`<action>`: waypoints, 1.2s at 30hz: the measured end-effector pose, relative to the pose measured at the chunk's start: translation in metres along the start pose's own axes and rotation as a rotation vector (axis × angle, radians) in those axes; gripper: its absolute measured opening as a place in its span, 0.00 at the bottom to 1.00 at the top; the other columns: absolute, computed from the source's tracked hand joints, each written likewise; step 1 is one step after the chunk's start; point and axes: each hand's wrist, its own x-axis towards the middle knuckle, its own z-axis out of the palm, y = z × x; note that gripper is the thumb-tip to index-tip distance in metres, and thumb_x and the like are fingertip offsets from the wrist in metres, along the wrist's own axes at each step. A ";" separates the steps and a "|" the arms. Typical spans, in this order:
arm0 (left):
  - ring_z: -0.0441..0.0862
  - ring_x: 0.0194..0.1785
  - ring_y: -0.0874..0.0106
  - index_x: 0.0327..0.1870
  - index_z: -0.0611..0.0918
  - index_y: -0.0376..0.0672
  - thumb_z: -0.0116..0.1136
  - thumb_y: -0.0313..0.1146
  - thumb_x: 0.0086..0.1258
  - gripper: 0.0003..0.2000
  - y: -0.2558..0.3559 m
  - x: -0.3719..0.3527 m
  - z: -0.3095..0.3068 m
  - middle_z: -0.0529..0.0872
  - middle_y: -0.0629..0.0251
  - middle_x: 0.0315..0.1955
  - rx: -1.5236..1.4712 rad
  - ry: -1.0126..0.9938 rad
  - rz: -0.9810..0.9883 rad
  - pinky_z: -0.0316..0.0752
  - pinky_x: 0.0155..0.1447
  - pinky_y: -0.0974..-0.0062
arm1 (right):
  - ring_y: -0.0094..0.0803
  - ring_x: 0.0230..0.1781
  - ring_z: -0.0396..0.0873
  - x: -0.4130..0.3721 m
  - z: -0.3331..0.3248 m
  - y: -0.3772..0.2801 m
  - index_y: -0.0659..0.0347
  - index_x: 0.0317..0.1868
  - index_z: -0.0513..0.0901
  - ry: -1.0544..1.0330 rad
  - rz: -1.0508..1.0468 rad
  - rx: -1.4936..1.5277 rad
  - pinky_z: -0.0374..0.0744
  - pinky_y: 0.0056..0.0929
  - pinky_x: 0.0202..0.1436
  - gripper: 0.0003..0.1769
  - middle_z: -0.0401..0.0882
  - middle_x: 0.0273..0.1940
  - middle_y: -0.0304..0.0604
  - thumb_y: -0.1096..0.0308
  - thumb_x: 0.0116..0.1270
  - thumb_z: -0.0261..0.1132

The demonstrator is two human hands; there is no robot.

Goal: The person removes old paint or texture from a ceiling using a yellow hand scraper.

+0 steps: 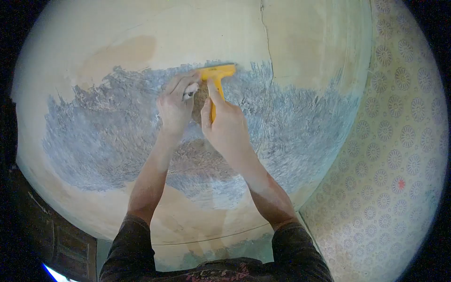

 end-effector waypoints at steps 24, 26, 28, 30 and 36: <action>0.87 0.45 0.61 0.54 0.87 0.53 0.64 0.24 0.61 0.19 0.020 0.002 -0.004 0.88 0.70 0.45 0.031 -0.213 -0.102 0.85 0.44 0.66 | 0.51 0.20 0.81 -0.011 -0.014 0.000 0.58 0.74 0.70 -0.023 0.079 -0.108 0.79 0.47 0.26 0.30 0.78 0.20 0.54 0.66 0.73 0.60; 0.87 0.45 0.61 0.54 0.87 0.53 0.64 0.24 0.61 0.19 0.020 0.015 0.002 0.88 0.70 0.46 0.035 -0.183 -0.175 0.84 0.45 0.65 | 0.50 0.20 0.81 -0.002 -0.018 0.003 0.59 0.74 0.70 -0.016 0.095 -0.118 0.79 0.47 0.27 0.30 0.78 0.20 0.53 0.66 0.73 0.61; 0.87 0.45 0.60 0.53 0.87 0.54 0.64 0.23 0.60 0.20 0.026 0.015 0.009 0.88 0.70 0.46 0.033 -0.165 -0.202 0.84 0.46 0.65 | 0.50 0.20 0.81 0.006 -0.022 0.002 0.58 0.73 0.71 -0.034 0.093 -0.193 0.80 0.47 0.28 0.29 0.79 0.21 0.53 0.66 0.72 0.61; 0.87 0.45 0.60 0.53 0.87 0.54 0.64 0.23 0.60 0.20 0.028 0.005 0.011 0.88 0.70 0.47 0.044 -0.154 -0.248 0.84 0.46 0.65 | 0.50 0.21 0.81 -0.006 -0.024 0.004 0.57 0.73 0.71 -0.072 0.108 -0.170 0.81 0.47 0.29 0.29 0.79 0.21 0.53 0.66 0.72 0.61; 0.88 0.41 0.62 0.54 0.86 0.54 0.64 0.24 0.61 0.20 0.023 0.011 0.023 0.88 0.74 0.48 0.057 -0.079 -0.145 0.84 0.41 0.66 | 0.50 0.21 0.82 0.008 -0.031 0.012 0.53 0.73 0.72 -0.061 0.073 -0.163 0.82 0.48 0.29 0.28 0.79 0.21 0.54 0.65 0.72 0.61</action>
